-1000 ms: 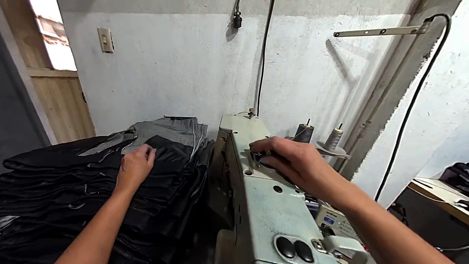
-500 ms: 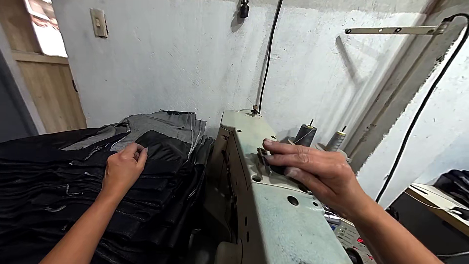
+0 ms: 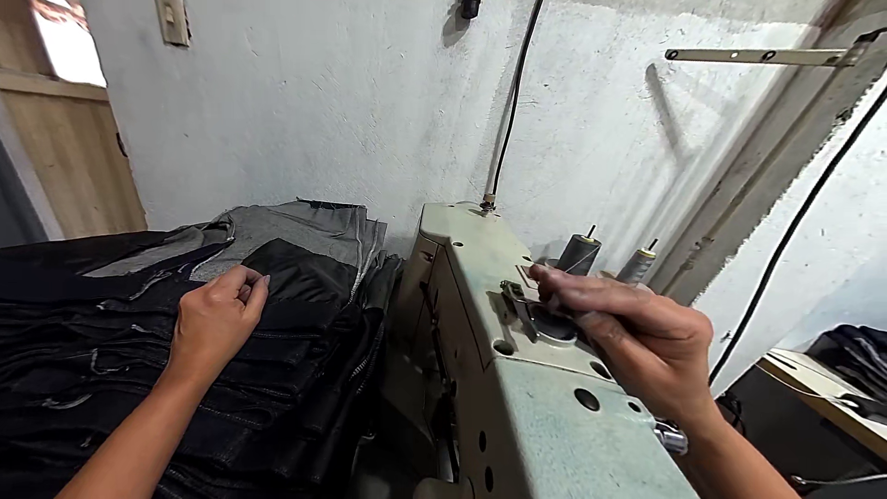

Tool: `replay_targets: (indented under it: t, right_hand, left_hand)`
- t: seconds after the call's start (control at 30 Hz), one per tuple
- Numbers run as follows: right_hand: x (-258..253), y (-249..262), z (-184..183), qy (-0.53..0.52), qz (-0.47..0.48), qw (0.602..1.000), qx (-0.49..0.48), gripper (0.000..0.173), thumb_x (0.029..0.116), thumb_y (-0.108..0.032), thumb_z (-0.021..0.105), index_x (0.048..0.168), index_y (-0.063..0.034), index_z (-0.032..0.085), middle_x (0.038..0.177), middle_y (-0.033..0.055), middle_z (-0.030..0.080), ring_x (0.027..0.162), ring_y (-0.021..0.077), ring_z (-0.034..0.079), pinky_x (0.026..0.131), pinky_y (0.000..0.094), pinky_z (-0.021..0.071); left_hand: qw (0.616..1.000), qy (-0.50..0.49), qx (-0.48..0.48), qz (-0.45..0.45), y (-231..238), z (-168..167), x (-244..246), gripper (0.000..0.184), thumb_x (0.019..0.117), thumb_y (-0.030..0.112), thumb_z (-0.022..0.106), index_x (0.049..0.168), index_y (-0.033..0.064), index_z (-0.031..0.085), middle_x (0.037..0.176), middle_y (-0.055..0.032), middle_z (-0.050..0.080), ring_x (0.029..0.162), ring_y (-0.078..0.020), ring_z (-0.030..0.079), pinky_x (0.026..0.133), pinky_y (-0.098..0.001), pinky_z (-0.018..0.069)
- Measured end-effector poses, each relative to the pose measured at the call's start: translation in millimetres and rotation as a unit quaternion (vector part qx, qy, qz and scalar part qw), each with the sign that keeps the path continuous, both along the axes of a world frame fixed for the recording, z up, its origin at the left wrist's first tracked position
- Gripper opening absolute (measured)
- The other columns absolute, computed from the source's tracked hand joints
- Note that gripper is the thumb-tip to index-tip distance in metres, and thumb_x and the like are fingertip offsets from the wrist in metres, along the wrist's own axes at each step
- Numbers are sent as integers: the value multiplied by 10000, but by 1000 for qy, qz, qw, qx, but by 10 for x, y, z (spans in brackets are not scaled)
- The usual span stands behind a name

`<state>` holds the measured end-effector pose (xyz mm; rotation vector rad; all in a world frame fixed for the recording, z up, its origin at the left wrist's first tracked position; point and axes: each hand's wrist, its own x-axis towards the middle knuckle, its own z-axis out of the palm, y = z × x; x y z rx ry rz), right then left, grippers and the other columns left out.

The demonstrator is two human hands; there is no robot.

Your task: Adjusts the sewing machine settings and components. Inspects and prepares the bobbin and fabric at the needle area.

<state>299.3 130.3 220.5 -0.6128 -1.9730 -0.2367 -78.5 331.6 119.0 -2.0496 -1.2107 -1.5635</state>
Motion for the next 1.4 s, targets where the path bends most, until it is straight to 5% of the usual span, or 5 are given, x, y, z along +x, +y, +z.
replay_targets:
  t: [0.37, 0.57, 0.8, 1.03, 1.4]
  right_hand:
    - [245, 689, 501, -27, -223, 974, -12, 225, 1022, -154, 567, 1152, -81, 736, 1107, 60, 737, 1027, 181, 705, 895, 374, 588]
    - [474, 1920, 670, -317, -404, 857, -43, 138, 941, -14, 642, 990, -22, 771, 1562, 258, 425, 1504, 507, 250, 1173, 672, 249]
    - [872, 446, 752, -189, -212, 907, -311, 107, 972, -137, 606, 985, -69, 687, 859, 3, 720, 777, 83, 677, 728, 293, 565]
    - [714, 392, 1081, -136, -514, 832, -157, 181, 987, -144, 673, 1018, 19, 743, 973, 276, 715, 956, 503, 677, 827, 739, 466]
    - [341, 1200, 702, 82, -293, 905, -299, 225, 1072, -101, 500, 1134, 73, 628, 942, 137, 690, 871, 206, 700, 834, 403, 579]
  left_hand:
    - [1000, 20, 6, 12, 28, -30, -2, 305, 979, 204, 539, 877, -51, 671, 629, -156, 574, 531, -331, 578, 508, -524, 454]
    - [999, 18, 23, 24, 52, -55, -5, 295, 955, 206, 550, 851, -35, 682, 617, -137, 586, 525, -307, 598, 499, -492, 480]
    - [1000, 11, 15, 4, 12, -62, 6, 298, 960, 208, 551, 844, -38, 672, 603, -131, 565, 512, -308, 579, 490, -495, 464]
    - [1000, 22, 4, -2, 1, -43, -7, 247, 964, 149, 579, 865, -59, 669, 630, -168, 581, 540, -351, 598, 514, -536, 470]
    - [1000, 11, -7, -6, -29, -12, -1, 215, 958, 118, 604, 874, -69, 669, 637, -175, 584, 554, -354, 604, 531, -544, 479]
